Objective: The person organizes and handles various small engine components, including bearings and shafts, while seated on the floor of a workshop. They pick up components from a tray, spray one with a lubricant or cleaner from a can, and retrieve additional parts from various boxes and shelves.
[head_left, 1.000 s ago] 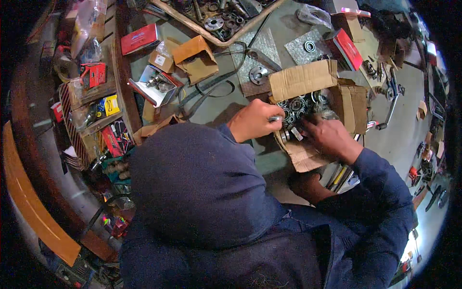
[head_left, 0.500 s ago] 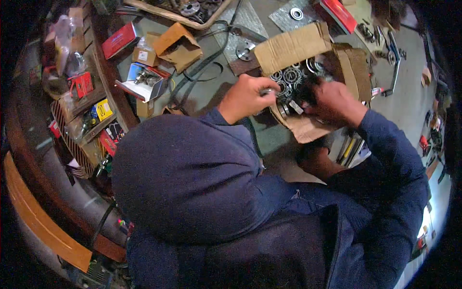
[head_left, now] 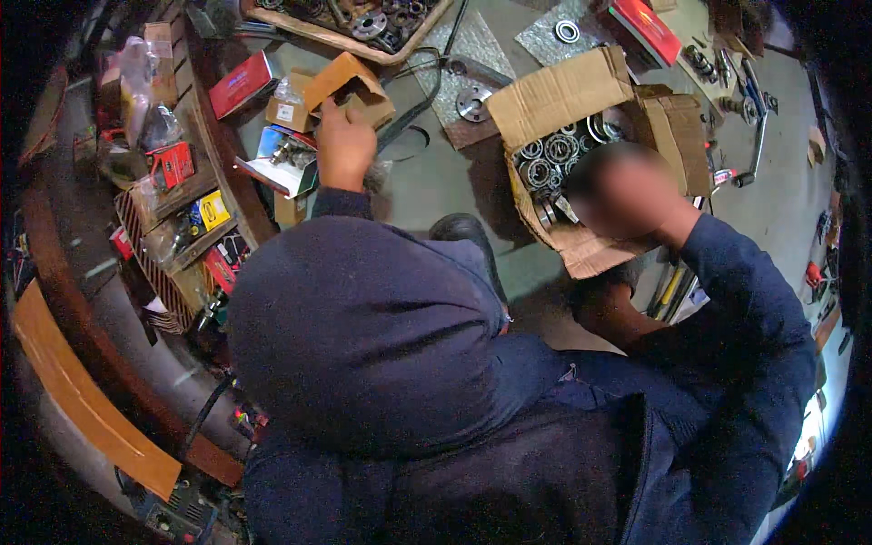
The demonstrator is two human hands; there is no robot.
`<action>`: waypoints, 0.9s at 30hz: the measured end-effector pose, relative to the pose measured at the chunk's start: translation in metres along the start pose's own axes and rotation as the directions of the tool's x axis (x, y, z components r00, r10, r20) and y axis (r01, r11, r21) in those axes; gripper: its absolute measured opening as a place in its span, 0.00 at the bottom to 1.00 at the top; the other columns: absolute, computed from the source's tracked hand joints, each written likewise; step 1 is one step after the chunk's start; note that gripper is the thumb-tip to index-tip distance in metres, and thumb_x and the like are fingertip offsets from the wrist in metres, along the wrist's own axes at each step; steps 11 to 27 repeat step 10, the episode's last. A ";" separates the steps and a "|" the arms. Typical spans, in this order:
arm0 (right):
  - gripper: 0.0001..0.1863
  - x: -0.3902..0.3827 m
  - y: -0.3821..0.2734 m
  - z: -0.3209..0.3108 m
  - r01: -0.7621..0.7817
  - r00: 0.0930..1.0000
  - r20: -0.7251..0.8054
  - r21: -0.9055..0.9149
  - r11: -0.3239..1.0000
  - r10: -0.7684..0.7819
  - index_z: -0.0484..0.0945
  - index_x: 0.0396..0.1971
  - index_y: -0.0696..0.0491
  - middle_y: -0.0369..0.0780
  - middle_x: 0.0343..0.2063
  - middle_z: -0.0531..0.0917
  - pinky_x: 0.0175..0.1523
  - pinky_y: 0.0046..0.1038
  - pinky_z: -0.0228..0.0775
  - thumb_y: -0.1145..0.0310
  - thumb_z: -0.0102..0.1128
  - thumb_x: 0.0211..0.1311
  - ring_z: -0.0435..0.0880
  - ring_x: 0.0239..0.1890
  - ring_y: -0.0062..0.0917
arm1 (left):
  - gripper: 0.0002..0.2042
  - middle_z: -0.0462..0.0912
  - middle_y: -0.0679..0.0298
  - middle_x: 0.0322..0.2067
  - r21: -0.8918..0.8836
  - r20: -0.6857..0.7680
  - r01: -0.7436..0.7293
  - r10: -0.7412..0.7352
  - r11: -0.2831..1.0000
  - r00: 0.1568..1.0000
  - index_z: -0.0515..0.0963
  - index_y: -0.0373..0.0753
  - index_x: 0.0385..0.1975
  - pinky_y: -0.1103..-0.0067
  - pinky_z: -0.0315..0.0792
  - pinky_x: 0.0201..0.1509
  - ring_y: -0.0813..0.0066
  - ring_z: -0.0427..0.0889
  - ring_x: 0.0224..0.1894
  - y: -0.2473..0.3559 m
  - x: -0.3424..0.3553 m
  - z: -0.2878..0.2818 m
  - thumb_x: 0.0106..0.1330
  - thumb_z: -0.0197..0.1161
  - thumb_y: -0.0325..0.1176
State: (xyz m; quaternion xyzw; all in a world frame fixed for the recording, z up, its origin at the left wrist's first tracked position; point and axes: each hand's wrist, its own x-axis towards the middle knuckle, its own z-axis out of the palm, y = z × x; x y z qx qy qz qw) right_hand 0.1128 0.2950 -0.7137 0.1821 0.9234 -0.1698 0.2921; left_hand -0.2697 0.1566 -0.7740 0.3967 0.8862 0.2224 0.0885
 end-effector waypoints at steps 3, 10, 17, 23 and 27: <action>0.32 -0.006 -0.002 -0.001 -0.020 0.998 -0.064 0.044 0.999 0.023 0.75 0.39 0.59 0.51 0.25 0.82 0.32 0.44 0.74 0.41 0.67 0.54 0.83 0.28 0.48 | 0.17 0.81 0.34 0.43 0.138 0.187 0.198 -0.222 0.970 0.957 0.73 0.24 0.45 0.54 0.71 0.56 0.34 0.79 0.49 -0.001 0.012 0.001 0.67 0.55 0.35; 0.33 -0.003 0.001 -0.007 -0.012 1.000 0.024 0.072 0.997 0.010 0.75 0.39 0.59 0.50 0.25 0.81 0.33 0.42 0.74 0.39 0.65 0.55 0.83 0.28 0.45 | 0.17 0.83 0.36 0.38 0.187 0.088 0.134 -0.152 0.973 0.984 0.75 0.29 0.44 0.54 0.73 0.54 0.36 0.82 0.44 -0.005 0.008 0.009 0.63 0.61 0.37; 0.33 -0.003 0.001 -0.007 -0.012 1.000 0.024 0.072 0.997 0.010 0.75 0.39 0.59 0.50 0.25 0.81 0.33 0.42 0.74 0.39 0.65 0.55 0.83 0.28 0.45 | 0.17 0.83 0.36 0.38 0.187 0.088 0.134 -0.152 0.973 0.984 0.75 0.29 0.44 0.54 0.73 0.54 0.36 0.82 0.44 -0.005 0.008 0.009 0.63 0.61 0.37; 0.33 -0.003 0.001 -0.007 -0.012 1.000 0.024 0.072 0.997 0.010 0.75 0.39 0.59 0.50 0.25 0.81 0.33 0.42 0.74 0.39 0.65 0.55 0.83 0.28 0.45 | 0.17 0.83 0.36 0.38 0.187 0.088 0.134 -0.152 0.973 0.984 0.75 0.29 0.44 0.54 0.73 0.54 0.36 0.82 0.44 -0.005 0.008 0.009 0.63 0.61 0.37; 0.33 -0.003 0.001 -0.007 -0.012 1.000 0.024 0.072 0.997 0.010 0.75 0.39 0.59 0.50 0.25 0.81 0.33 0.42 0.74 0.39 0.65 0.55 0.83 0.28 0.45 | 0.17 0.83 0.36 0.38 0.187 0.088 0.134 -0.152 0.973 0.984 0.75 0.29 0.44 0.54 0.73 0.54 0.36 0.82 0.44 -0.005 0.008 0.009 0.63 0.61 0.37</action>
